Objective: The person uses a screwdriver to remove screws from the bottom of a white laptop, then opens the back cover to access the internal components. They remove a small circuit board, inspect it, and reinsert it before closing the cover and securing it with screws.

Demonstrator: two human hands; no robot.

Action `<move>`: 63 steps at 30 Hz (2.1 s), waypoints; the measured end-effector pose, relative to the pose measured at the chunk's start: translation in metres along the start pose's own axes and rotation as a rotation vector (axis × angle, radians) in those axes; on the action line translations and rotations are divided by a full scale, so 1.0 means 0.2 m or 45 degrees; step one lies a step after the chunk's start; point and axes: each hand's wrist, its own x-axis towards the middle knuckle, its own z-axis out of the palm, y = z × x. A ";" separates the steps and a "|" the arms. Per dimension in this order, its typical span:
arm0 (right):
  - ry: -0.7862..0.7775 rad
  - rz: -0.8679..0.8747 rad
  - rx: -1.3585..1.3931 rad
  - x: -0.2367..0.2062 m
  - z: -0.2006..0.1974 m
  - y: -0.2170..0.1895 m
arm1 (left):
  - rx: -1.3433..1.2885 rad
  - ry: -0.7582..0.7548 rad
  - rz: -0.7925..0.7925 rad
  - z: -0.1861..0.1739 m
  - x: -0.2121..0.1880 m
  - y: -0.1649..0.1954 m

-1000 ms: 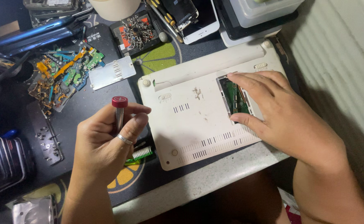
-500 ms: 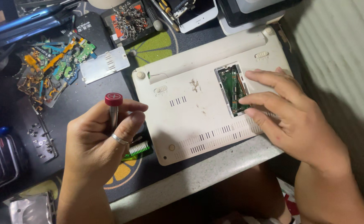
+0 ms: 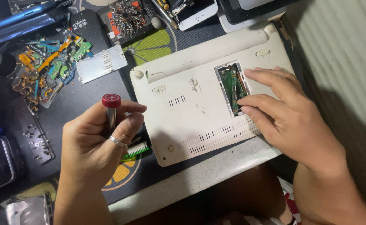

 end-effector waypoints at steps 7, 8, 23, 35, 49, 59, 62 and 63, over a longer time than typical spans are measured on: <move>-0.058 0.016 0.006 0.05 -0.04 -0.01 | 0.004 0.021 -0.034 0.01 0.00 0.00; -0.063 0.006 -0.008 0.06 -0.05 -0.01 | 0.004 0.028 -0.056 0.01 0.00 0.00; -0.232 -0.363 -0.410 0.22 -0.09 0.01 | 0.096 -0.008 0.054 0.01 -0.02 -0.01; -0.185 -0.426 -0.426 0.21 -0.08 0.02 | 0.088 -0.048 0.052 0.01 -0.01 0.00; -0.101 -0.417 -0.349 0.21 -0.05 0.06 | 0.177 -0.055 0.039 0.00 0.01 0.01; -0.090 -0.434 -0.359 0.21 -0.05 0.06 | 0.094 -0.088 0.008 0.01 0.00 -0.01; -0.068 -0.444 -0.377 0.21 -0.05 0.05 | 0.077 -0.098 0.017 0.02 0.00 0.00; -0.057 -0.448 -0.387 0.21 -0.05 0.05 | 0.083 -0.095 0.016 0.02 0.00 0.00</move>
